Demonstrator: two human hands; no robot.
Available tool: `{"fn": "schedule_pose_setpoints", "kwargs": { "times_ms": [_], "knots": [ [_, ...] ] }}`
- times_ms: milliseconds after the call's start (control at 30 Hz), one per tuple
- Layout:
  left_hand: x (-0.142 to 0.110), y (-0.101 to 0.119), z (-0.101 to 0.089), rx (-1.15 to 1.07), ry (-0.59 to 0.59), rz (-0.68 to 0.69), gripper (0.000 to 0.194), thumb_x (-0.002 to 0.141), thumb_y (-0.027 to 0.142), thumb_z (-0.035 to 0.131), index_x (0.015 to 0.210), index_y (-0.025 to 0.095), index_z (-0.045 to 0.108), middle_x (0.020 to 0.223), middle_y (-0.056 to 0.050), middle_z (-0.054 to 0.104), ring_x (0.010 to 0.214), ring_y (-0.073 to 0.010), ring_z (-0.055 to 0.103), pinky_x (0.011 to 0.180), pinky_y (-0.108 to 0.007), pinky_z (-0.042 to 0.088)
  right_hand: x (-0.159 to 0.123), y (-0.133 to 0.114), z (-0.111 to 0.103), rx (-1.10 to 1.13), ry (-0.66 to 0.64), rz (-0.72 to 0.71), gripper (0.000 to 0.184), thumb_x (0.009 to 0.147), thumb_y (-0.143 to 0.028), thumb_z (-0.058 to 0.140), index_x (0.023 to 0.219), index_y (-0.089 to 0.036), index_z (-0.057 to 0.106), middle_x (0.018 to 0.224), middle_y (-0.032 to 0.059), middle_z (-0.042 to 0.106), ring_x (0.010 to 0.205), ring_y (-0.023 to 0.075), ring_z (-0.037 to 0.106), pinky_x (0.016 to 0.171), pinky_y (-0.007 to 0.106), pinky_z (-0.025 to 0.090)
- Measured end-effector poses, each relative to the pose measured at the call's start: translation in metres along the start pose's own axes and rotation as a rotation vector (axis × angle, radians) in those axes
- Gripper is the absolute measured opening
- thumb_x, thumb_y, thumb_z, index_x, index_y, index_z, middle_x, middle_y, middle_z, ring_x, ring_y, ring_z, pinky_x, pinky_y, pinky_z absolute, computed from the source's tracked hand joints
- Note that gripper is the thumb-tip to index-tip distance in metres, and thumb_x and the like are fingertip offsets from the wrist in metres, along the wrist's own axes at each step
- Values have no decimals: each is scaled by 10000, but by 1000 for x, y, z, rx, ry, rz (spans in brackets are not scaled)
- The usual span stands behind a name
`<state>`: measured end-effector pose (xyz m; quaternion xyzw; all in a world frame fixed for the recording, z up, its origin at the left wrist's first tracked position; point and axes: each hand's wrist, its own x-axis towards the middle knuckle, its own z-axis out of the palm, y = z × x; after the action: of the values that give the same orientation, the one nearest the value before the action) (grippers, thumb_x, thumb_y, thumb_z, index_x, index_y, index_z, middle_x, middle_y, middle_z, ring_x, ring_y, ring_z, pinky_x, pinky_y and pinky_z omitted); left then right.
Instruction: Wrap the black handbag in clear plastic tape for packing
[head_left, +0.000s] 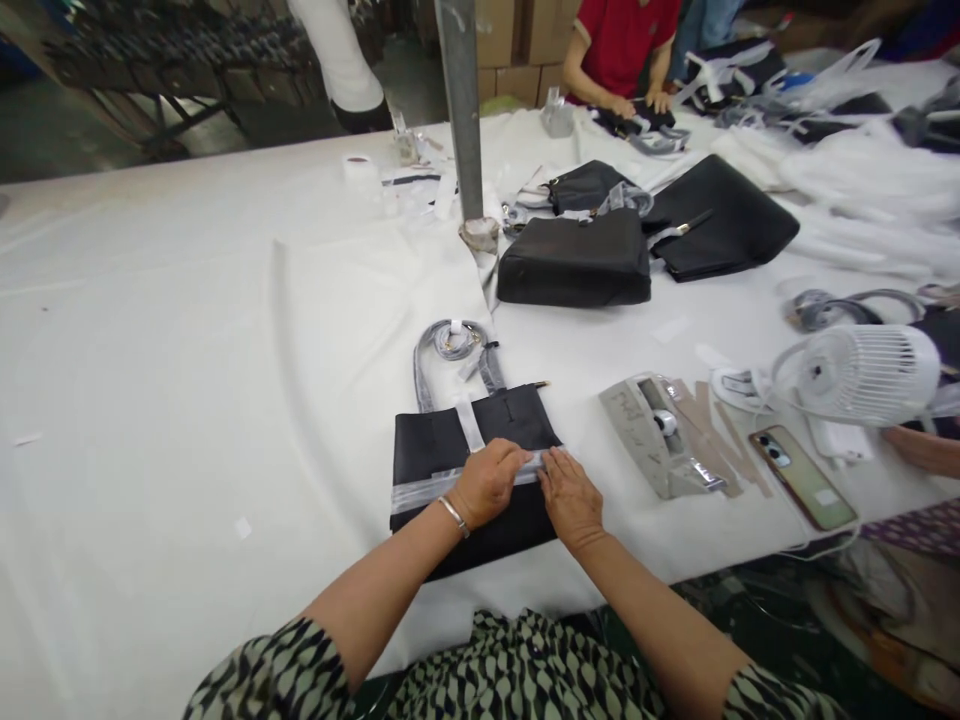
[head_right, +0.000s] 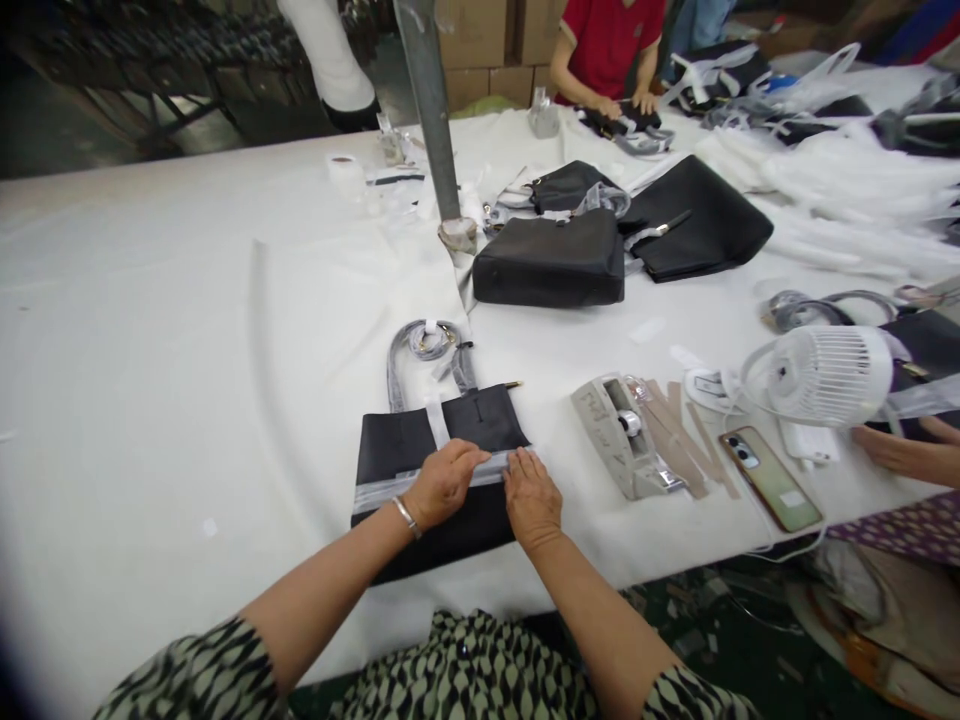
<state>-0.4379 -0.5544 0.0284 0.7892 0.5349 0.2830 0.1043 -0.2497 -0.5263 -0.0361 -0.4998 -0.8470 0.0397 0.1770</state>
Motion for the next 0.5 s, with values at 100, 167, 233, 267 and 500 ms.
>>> {"fn": "schedule_pose_setpoints", "kwargs": {
  "times_ms": [100, 167, 233, 267, 500],
  "knots": [
    [14, -8, 39, -73, -94, 52, 265, 898, 106, 357, 1071, 137, 555, 975, -88, 608, 890, -161, 551, 778, -281, 504, 0, -1, -1, 33, -41, 24, 329, 910, -230, 435, 1140, -134, 650, 1202, 121, 636, 1124, 270, 573, 978, 414, 463],
    [15, -12, 54, -94, -152, 107, 241, 902, 127, 369, 1053, 138, 556, 952, -83, 620, 862, -165, 552, 787, -300, 507, 1, -2, -3, 73, -64, 45, 336, 895, -200, 434, 1150, -147, 645, 1205, 121, 633, 1132, 276, 565, 977, 430, 463],
    [14, -16, 60, -120, -188, 133, 229, 908, 138, 371, 1047, 136, 552, 932, -81, 627, 848, -166, 549, 805, -313, 503, 3, -3, -6, 123, -78, 73, 344, 882, -183, 440, 1163, -170, 638, 1215, 112, 628, 1141, 272, 554, 982, 438, 457],
    [13, -17, 60, -132, -211, 147, 231, 909, 137, 367, 1051, 135, 550, 942, -85, 627, 865, -169, 545, 828, -323, 497, 5, -2, -8, 147, -87, 89, 348, 875, -173, 445, 1165, -180, 637, 1216, 105, 627, 1138, 269, 552, 983, 438, 455],
    [21, -19, 61, -81, -346, 184, 341, 926, 165, 360, 1244, 167, 484, 1200, -91, 576, 1076, -191, 481, 966, -352, 408, 21, 28, -20, 452, -150, 220, 377, 820, -123, 442, 1130, -222, 633, 1140, 46, 655, 1065, 221, 556, 982, 396, 453]
  ]
}}
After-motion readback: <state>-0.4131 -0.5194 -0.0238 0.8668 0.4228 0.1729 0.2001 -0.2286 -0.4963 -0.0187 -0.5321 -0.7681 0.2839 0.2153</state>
